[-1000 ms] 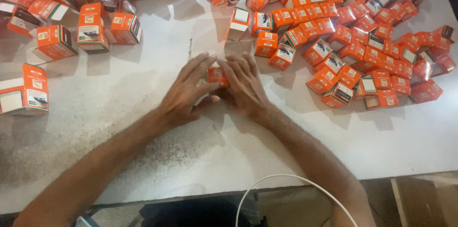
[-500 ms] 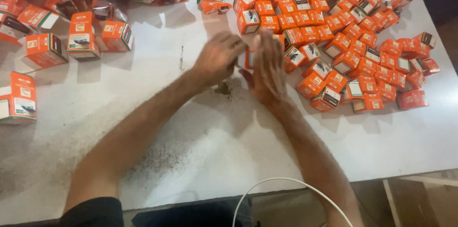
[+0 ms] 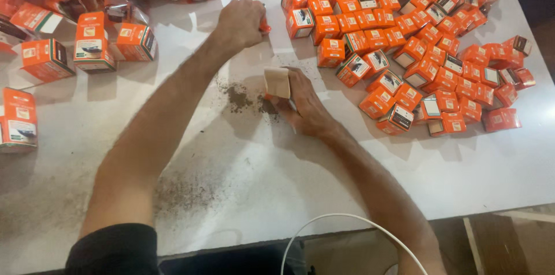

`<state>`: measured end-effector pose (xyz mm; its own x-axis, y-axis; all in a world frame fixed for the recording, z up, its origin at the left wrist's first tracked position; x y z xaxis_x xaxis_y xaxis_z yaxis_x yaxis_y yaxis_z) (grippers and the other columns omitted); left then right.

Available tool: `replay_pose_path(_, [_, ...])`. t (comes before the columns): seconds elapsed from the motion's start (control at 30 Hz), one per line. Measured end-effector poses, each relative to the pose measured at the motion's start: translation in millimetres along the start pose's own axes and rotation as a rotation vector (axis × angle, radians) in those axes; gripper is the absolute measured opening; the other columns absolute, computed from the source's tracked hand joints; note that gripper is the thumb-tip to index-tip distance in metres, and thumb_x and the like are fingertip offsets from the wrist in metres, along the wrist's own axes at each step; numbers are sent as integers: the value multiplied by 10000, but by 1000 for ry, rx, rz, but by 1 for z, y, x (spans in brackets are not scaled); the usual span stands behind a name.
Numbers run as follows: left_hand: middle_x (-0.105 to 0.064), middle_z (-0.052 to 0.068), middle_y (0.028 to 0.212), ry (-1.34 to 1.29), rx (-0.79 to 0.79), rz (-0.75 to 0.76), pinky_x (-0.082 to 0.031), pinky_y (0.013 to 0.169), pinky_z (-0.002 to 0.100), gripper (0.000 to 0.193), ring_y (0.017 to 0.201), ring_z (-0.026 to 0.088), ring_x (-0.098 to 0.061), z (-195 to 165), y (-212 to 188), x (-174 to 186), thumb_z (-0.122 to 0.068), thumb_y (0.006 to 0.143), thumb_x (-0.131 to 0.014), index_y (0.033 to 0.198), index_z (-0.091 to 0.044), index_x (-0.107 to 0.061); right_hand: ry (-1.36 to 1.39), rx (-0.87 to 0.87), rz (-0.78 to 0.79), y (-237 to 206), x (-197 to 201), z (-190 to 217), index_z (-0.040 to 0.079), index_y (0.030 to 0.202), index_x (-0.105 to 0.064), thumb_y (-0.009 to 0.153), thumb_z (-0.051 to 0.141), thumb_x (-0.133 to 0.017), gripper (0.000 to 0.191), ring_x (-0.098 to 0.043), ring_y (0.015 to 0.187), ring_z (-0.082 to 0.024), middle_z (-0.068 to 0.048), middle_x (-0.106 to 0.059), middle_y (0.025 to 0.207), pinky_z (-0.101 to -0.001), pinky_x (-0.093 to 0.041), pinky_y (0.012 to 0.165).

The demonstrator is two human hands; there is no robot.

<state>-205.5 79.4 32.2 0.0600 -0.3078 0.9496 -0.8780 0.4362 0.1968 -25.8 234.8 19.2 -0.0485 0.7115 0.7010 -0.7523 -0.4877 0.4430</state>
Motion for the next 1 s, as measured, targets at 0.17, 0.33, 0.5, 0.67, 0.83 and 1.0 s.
replay_pose_path(0.17, [-706,231,934,110,-79,58,-565,720,515,490,859,430,-693,1,-57,19,-128,729,-803,1156,-33,-583,112,-65,-6,6,6,11,2,1326,-561,841,156,-809,567,-630,1194,-363,-186,-653,1244,-433,-499,1018])
replay_pose_path(0.33, [-692,218,1100,-554,-144,-517,-588,798,431,512,929,375,-710,-22,-162,64,55,807,-752,1272,9,-542,148,-212,-35,5,-2,23,60,1169,-670,780,167,-885,457,-727,1044,-310,-142,-727,1109,-404,-575,888])
replay_pose_path(0.5, [-614,244,1291,-375,-615,-713,-592,960,464,415,1182,425,-643,-73,-219,74,110,847,-752,1170,-21,-527,143,-155,10,7,-12,27,33,1224,-645,734,124,-866,545,-691,1043,-358,-158,-703,1133,-426,-562,879])
replay_pose_path(0.67, [-632,153,1303,-160,-543,-552,-459,1159,560,555,1324,351,-554,-78,-211,63,5,799,-819,1310,-13,-605,101,-112,2,2,-17,26,32,1233,-637,775,39,-778,480,-675,1130,-387,-171,-703,1183,-431,-553,957])
replay_pose_path(0.83, [-575,197,1399,-165,-452,-398,-239,1199,674,611,1454,409,-393,-77,-217,56,-139,740,-843,1296,-3,-629,204,-220,-21,-2,-19,23,31,1291,-613,808,49,-751,503,-699,1122,-353,-169,-684,1201,-411,-565,958])
replay_pose_path(1.0, [-241,328,1598,-240,-267,-396,-116,1165,770,282,1504,552,-171,-78,-208,50,-180,887,-756,1141,-73,-699,121,-147,1,-1,-18,29,29,1288,-610,777,53,-792,543,-656,1146,-395,-180,-696,1191,-441,-538,977])
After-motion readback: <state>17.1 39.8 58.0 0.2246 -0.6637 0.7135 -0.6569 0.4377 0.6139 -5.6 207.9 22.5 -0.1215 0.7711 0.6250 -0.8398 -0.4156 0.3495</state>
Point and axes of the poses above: each hand's wrist, its own y-axis towards the middle knuckle, its own x-axis out of the back of the hand, z = x × y, the point moved 5 cm from there along y, towards the middle knuckle
